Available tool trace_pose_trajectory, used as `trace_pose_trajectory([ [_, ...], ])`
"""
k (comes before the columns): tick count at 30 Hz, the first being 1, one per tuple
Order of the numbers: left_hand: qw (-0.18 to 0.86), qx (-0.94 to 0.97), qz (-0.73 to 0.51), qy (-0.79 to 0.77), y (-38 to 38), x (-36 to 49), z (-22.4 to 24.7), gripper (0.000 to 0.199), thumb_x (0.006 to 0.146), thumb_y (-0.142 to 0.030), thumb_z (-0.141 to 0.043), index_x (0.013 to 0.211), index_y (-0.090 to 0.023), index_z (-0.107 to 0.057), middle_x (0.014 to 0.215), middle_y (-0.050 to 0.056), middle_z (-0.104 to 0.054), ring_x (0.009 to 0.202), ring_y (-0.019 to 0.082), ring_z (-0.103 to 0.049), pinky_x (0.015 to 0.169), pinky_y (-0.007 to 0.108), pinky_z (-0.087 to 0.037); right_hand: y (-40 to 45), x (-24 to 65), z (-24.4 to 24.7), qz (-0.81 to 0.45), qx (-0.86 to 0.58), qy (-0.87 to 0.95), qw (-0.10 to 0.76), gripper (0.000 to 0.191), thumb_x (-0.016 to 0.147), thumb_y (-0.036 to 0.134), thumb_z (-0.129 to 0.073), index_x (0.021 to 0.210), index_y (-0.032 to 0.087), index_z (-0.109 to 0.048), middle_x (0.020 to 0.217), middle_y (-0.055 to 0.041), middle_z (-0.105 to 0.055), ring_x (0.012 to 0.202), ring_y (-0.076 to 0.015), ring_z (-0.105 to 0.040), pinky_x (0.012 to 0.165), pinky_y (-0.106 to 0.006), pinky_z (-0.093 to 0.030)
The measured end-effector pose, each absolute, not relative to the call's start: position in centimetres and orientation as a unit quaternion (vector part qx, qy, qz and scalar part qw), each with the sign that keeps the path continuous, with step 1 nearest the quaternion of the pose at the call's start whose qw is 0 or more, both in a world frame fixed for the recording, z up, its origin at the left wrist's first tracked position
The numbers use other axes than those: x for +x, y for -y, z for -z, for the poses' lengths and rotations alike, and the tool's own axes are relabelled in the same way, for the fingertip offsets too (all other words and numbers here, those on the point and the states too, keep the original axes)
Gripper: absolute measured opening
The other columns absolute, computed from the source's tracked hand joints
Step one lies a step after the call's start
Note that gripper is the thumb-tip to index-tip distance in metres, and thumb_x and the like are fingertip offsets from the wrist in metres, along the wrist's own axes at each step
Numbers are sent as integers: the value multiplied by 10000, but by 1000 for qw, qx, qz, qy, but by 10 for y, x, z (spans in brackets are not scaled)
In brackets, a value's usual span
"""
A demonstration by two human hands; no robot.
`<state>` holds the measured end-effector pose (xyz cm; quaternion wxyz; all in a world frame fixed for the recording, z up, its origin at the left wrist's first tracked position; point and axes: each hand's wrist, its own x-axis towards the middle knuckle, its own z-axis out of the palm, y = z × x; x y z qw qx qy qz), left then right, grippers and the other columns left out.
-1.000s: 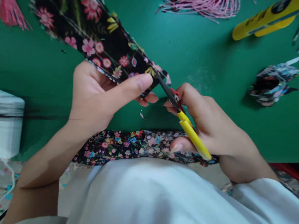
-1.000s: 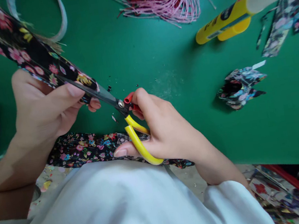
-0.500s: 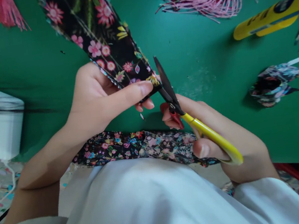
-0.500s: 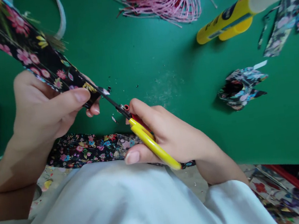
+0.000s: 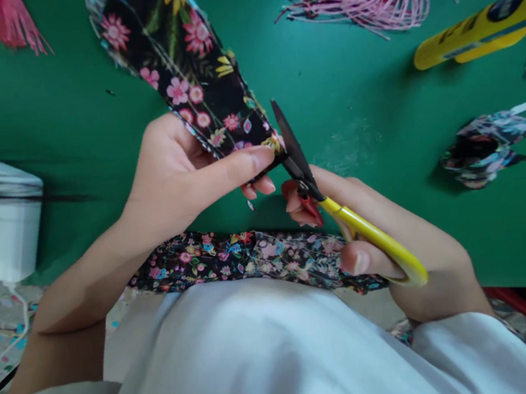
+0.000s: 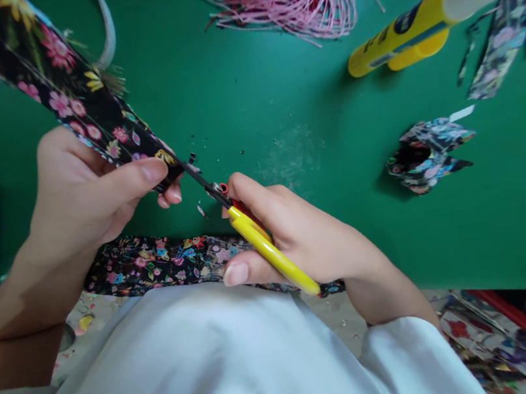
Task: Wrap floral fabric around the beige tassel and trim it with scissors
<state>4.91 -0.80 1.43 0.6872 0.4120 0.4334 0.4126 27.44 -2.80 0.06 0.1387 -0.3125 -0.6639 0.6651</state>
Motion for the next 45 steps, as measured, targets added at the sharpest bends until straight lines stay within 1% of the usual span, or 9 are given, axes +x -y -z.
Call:
trace_pose_trajectory([
  [5,698,393,-415,-431,7,48,-16,118,796,-109,-721,725,-203,-733,701,-55,-708,585,62,-679,547,150,-575,28,274,1,-677,-303,656,140,656,782,844,-403,943,208,-425,769,15,-435,620,-110,-365,528,-272,-331],
  [9,687,410,-395,-451,7,45,-18,56,796,-202,-742,743,-195,-729,743,-36,-725,606,72,-675,589,176,-581,28,274,1,-671,-302,664,133,673,784,853,-371,976,210,-420,772,19,-440,606,-108,-366,524,-274,-342],
  [11,683,411,-394,-457,7,45,-19,86,778,-242,-761,747,-171,-722,752,-16,-732,602,80,-669,586,188,-576,28,273,1,-668,-302,669,126,664,796,844,-364,972,206,-416,773,16,-435,609,-109,-369,523,-277,-345],
  [17,706,371,-427,-427,9,49,-17,84,783,-85,-726,728,-149,-722,711,-25,-713,584,65,-673,557,148,-558,28,273,-2,-659,-304,675,131,651,822,832,-334,970,203,-416,774,8,-435,621,-113,-377,511,-266,-336],
  [21,713,392,-408,-414,8,47,-12,80,808,-85,-699,764,-142,-736,739,-5,-724,621,89,-697,594,166,-579,27,272,-2,-657,-307,676,126,681,809,850,-326,967,195,-428,765,12,-434,621,-107,-373,507,-251,-330],
  [28,700,409,-421,-408,8,48,-9,100,794,-86,-712,749,-170,-744,698,-32,-724,597,81,-701,555,133,-575,26,272,1,-664,-302,667,147,654,802,846,-353,899,200,-391,762,10,-449,619,-97,-383,500,-241,-346],
  [33,720,405,-414,-382,6,46,-8,83,780,-64,-719,753,-142,-733,683,-38,-732,606,79,-705,572,129,-587,24,272,1,-665,-300,668,143,669,795,852,-340,876,194,-422,729,16,-428,606,-93,-364,496,-235,-328],
  [39,698,428,-404,-408,6,47,-10,71,808,-140,-714,740,-154,-731,665,-56,-720,605,68,-702,572,130,-583,21,273,3,-665,-280,677,147,675,798,850,-335,881,189,-441,723,19,-448,583,-85,-378,486,-233,-326],
  [45,671,449,-439,-393,7,48,-8,117,770,-34,-709,764,-149,-726,676,-50,-723,591,79,-704,568,137,-602,21,271,3,-671,-264,674,160,662,813,841,-304,894,196,-429,734,25,-486,578,-79,-392,497,-233,-340],
])
